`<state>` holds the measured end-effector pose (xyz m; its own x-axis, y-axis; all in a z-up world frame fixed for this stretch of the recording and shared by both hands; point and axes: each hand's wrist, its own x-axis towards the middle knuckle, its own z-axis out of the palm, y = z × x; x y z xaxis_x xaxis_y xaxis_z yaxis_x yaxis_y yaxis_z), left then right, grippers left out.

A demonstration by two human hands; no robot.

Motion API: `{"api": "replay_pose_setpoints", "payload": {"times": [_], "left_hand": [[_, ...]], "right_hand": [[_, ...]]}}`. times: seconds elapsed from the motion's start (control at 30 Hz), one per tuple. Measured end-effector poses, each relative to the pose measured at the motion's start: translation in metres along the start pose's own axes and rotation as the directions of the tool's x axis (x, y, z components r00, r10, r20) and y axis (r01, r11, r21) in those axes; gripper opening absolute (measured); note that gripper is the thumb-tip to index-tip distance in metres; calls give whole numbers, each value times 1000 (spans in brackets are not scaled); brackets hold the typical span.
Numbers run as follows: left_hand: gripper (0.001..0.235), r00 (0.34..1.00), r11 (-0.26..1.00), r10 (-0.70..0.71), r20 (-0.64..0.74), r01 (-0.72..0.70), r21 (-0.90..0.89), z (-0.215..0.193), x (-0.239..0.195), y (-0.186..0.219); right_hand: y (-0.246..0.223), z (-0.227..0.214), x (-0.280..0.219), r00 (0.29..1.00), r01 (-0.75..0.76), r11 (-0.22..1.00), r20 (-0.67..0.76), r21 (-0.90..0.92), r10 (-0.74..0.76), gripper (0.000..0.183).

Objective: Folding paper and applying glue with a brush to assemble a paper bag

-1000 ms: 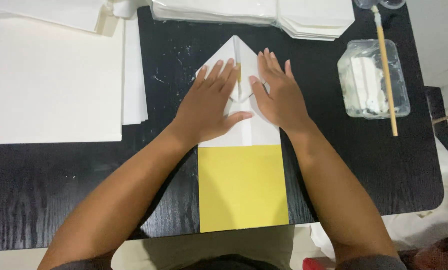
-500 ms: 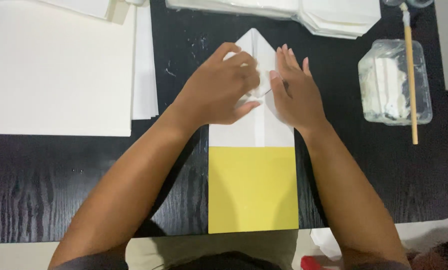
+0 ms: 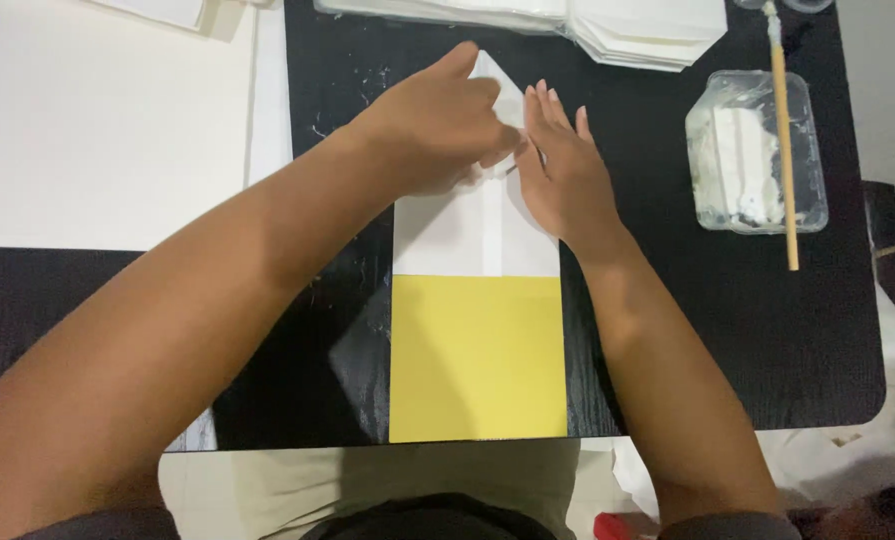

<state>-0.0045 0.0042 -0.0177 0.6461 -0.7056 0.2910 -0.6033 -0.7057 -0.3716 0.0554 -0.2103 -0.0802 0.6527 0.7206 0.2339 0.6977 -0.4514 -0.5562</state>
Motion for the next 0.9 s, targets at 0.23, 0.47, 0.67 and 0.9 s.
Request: {"api": "replay_pose_setpoints", "payload": {"times": [0.23,0.47,0.67,0.9], "left_hand": [[19,998,991,-43,56,50,-126,-6,1,8],[90,906,769,-421,51,386,-509,-8,-26,27],[115,862,778,-481,158,503,-376,27,-42,58],[101,856,792,-499,134,514,-331,23,-41,85]], "right_hand": [[12,5,5,999,-34,995,34,-94,38,54],[-7,-5,7,991,-99,992,88,-75,105,59],[0,2,4,999,-17,992,25,-127,21,56],[-9,-2,0,1000,16,991,13,-131,-15,56]]}}
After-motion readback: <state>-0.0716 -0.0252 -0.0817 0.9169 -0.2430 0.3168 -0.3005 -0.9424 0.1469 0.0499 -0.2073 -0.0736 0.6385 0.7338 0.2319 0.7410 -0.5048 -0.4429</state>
